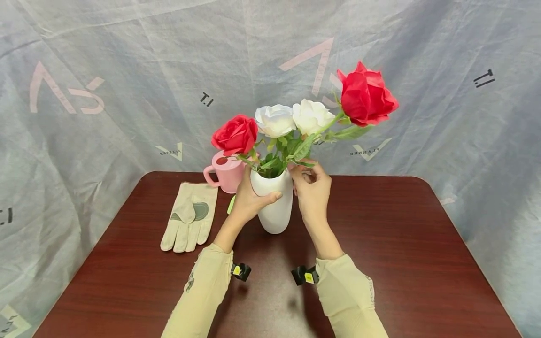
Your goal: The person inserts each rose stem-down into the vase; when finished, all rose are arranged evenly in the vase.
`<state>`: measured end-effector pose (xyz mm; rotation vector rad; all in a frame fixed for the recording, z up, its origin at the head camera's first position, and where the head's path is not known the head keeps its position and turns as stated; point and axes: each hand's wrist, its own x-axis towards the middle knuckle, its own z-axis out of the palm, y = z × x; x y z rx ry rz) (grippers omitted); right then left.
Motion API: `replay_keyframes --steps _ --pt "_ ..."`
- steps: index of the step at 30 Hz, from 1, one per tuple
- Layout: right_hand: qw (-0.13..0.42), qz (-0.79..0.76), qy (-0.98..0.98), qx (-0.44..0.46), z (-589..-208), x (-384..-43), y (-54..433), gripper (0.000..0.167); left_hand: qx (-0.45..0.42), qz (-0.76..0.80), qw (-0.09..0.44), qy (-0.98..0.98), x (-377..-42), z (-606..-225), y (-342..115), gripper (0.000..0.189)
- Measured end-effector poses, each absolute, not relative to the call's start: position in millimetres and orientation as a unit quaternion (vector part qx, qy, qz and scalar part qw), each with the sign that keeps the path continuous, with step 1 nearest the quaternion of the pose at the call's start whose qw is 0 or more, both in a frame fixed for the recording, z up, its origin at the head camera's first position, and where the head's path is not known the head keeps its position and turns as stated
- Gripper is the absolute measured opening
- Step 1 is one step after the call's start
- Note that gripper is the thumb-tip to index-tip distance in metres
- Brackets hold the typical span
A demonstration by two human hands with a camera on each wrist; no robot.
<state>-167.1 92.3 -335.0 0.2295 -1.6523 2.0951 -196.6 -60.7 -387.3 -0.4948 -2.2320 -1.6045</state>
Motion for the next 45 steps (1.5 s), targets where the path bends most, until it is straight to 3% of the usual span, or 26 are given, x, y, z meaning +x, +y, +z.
replay_keyframes --steps 34,45 --pt "0.261 0.769 -0.581 0.049 -328.0 -173.1 87.5 0.014 -0.173 -0.561 0.173 -0.791 -195.3 -387.5 -59.3 0.092" --pt "0.261 0.738 -0.621 0.049 -324.7 -174.5 89.7 0.007 -0.163 -0.552 0.169 -0.8 -195.7 -387.3 -60.6 0.09"
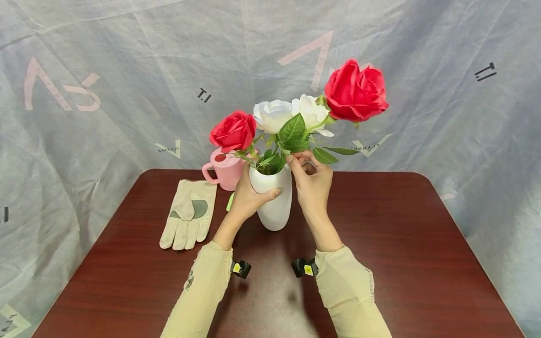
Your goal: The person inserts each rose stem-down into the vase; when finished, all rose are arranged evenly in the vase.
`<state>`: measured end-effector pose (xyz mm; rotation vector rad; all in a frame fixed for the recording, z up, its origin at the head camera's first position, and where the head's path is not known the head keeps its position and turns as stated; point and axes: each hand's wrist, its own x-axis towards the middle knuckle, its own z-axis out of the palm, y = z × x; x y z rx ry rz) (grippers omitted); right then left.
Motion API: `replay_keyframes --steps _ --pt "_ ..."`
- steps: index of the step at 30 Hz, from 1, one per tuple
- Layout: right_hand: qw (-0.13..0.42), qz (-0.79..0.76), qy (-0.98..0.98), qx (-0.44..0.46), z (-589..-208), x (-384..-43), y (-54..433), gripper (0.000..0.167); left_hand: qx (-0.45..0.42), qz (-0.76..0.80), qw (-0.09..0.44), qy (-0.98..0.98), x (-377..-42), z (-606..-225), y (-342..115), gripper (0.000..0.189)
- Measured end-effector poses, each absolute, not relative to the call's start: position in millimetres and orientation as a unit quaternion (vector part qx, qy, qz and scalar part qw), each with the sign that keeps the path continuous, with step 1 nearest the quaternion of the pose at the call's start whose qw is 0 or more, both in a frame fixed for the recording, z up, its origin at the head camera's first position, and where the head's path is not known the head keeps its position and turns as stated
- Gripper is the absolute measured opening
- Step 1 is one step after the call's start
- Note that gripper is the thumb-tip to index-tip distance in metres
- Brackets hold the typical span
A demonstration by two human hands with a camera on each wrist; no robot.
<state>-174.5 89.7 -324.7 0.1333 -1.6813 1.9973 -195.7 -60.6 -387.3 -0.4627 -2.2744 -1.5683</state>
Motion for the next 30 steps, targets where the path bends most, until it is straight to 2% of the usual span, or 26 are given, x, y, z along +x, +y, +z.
replay_keyframes --steps 9,15,18,24,30 --pt "0.261 0.713 -0.648 0.067 -304 -162 85 0.013 -0.169 -0.557 0.172 -0.795 -197 -388 -61 0.091" --pt "0.28 0.677 -0.67 0.119 -308 -164 80 0.012 -0.164 -0.555 0.173 -0.797 -197 -388 -60 0.089" --pt "0.274 0.647 -0.702 0.116 -312 -161 77 0.012 -0.164 -0.55 0.167 -0.801 -196 -388 -60 0.087" --pt "0.217 0.622 -0.747 0.091 -316 -150 80 0.031 -0.159 -0.546 0.16 -0.807 -195 -386 -61 0.087" --pt "0.168 0.653 -0.73 0.115 -328 -148 90 0.032 -0.174 -0.543 0.175 -0.803 -197 -388 -62 0.093"
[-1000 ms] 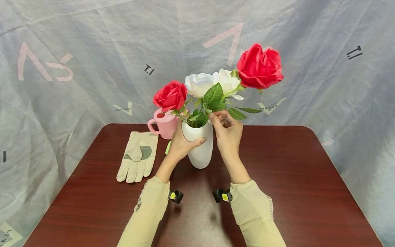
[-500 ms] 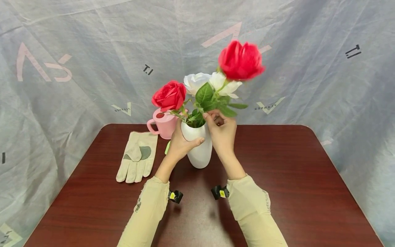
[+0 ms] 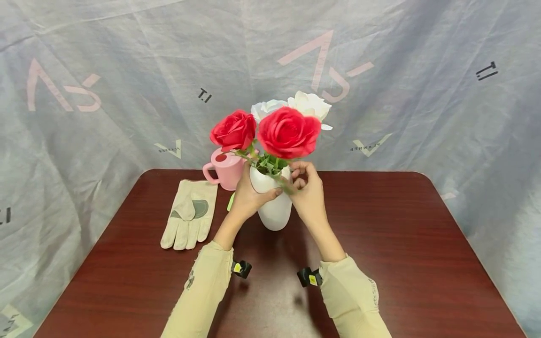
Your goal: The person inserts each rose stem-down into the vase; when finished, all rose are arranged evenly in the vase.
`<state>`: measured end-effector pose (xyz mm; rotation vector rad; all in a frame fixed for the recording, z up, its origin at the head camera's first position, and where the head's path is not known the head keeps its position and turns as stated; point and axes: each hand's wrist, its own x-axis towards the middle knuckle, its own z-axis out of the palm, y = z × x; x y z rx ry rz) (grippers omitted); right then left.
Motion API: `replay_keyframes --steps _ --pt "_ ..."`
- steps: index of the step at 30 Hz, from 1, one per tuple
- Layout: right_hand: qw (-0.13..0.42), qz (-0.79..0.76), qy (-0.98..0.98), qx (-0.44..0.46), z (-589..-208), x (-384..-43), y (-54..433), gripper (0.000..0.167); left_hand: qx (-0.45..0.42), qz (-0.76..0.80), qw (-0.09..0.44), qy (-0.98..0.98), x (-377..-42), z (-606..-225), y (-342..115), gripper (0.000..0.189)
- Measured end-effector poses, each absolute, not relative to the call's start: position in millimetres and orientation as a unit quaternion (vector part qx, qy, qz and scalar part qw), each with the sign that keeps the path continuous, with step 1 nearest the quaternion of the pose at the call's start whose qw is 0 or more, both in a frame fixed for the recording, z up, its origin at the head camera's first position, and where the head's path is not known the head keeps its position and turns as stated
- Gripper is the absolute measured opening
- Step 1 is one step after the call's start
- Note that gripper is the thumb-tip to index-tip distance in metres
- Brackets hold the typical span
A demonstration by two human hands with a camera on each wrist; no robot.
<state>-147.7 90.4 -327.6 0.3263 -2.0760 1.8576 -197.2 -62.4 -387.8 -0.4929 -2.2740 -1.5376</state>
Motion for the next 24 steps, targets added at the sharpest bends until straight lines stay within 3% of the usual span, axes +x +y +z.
replay_keyframes --steps 13,24 --pt "0.065 0.681 -0.729 0.015 -381 -138 118 0.012 -0.178 -0.542 0.188 -0.8 -200 -390 -63 0.09" --pt "0.044 0.669 -0.742 -0.005 -423 -129 136 0.013 -0.182 -0.553 0.175 -0.794 -200 -394 -67 0.091"
